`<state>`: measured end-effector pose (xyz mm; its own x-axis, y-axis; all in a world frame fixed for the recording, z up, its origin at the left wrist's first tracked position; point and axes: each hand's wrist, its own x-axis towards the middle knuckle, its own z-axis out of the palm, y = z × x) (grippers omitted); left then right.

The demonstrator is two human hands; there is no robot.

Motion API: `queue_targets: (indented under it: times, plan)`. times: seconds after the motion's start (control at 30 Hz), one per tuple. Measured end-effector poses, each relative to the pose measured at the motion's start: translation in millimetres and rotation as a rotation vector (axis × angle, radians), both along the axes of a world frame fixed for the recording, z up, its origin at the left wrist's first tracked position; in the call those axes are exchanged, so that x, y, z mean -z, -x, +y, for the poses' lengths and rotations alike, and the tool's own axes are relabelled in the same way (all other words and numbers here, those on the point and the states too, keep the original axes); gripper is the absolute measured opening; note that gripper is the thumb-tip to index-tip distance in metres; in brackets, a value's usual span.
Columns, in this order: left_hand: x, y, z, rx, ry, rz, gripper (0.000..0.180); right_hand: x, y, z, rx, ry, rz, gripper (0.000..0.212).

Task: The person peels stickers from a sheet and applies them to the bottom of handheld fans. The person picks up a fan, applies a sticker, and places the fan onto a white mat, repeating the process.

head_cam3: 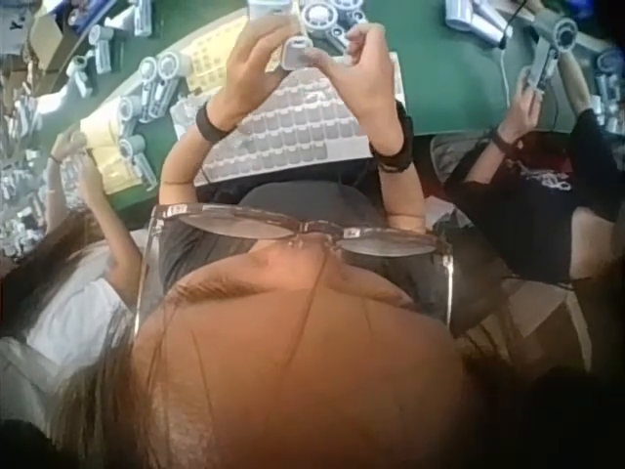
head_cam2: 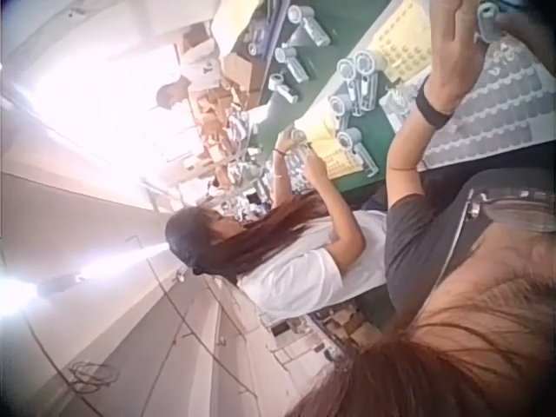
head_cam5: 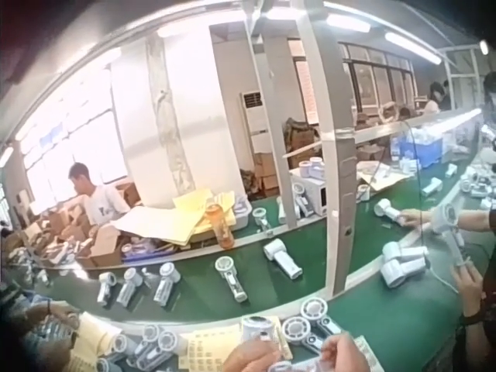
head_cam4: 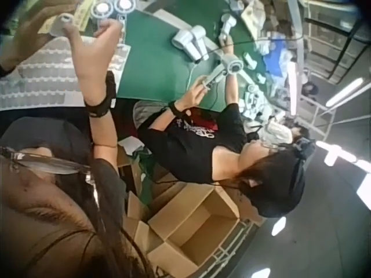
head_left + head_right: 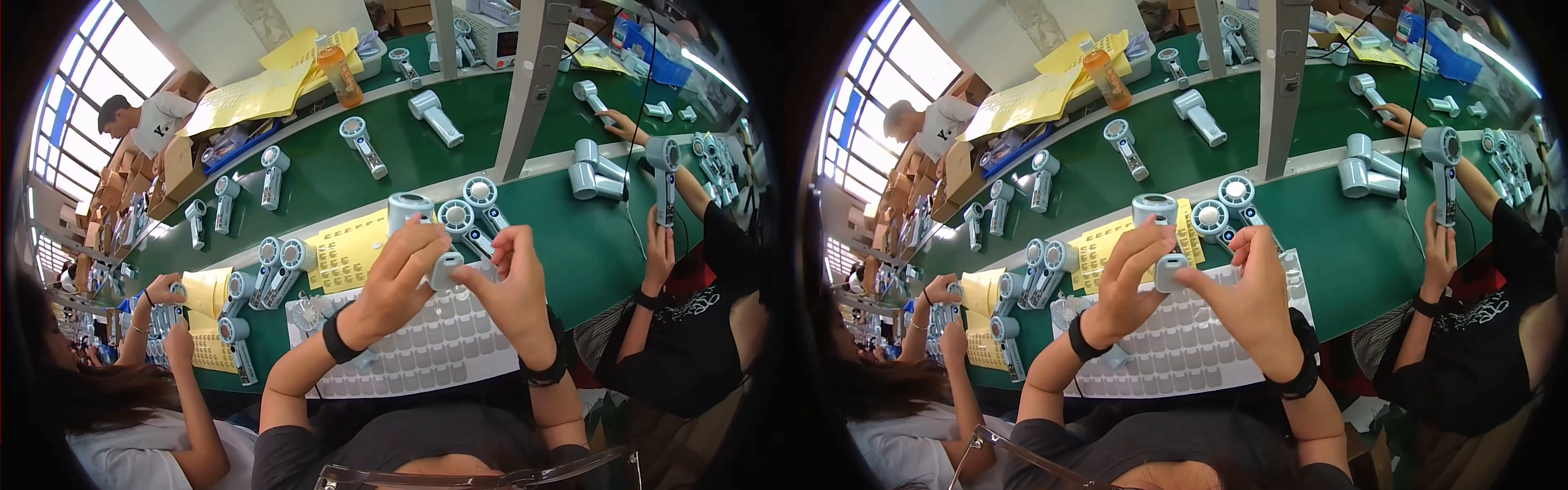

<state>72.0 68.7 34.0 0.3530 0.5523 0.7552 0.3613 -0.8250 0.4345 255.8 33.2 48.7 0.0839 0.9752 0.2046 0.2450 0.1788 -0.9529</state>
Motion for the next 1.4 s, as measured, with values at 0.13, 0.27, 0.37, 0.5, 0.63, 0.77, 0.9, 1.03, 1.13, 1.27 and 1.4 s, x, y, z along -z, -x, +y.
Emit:
queue_targets:
  times: [0.13,0.27,0.37,0.5,0.63,0.77,0.9,1.03,1.13,1.27,1.4]
  plan:
    - [-17.7,21.8,44.6,-0.203,0.023,0.356,0.051,29.8,-28.9,-2.7,-0.059,0.158,0.031,0.021]
    - [15.4,65.0,132.1,-0.355,0.104,0.531,0.042,70.2,-56.9,-30.0,-0.011,0.14,-0.166,0.013]
    - [61.1,101.0,173.0,-0.437,0.077,0.733,0.047,83.5,-69.2,-48.3,0.081,0.148,-0.216,0.012]
    - [97.1,96.5,203.4,-0.56,0.061,0.91,0.054,100.1,-73.0,-65.9,0.216,0.089,-0.332,0.012]
    - [111.8,82.1,213.1,-0.703,0.126,0.795,0.074,103.1,-73.6,-69.8,0.201,-0.052,-0.508,0.017]
    - [72.9,41.6,204.6,-0.553,0.198,0.836,0.077,103.5,-76.4,-76.0,0.172,-0.019,-0.544,0.023]
    - [85.4,57.6,221.6,-0.457,-0.101,0.925,0.074,101.6,-71.5,-73.6,0.135,-0.033,-0.57,0.023]
    - [81.2,53.1,216.0,-0.384,0.182,0.729,0.067,108.1,-72.0,-77.5,0.18,-0.065,-0.551,0.022]
    - [82.9,86.4,220.0,-0.507,0.22,0.427,0.065,111.4,-70.5,-79.1,0.193,-0.068,-0.499,0.02]
    - [67.6,109.4,204.4,-1.095,0.309,0.76,0.057,115.3,-75.8,-82.3,0.195,-0.036,-0.491,0.019]
    - [81.4,149.1,202.3,-1.461,0.653,0.719,0.056,116.7,-75.6,-82.4,0.178,-0.062,-0.54,0.018]
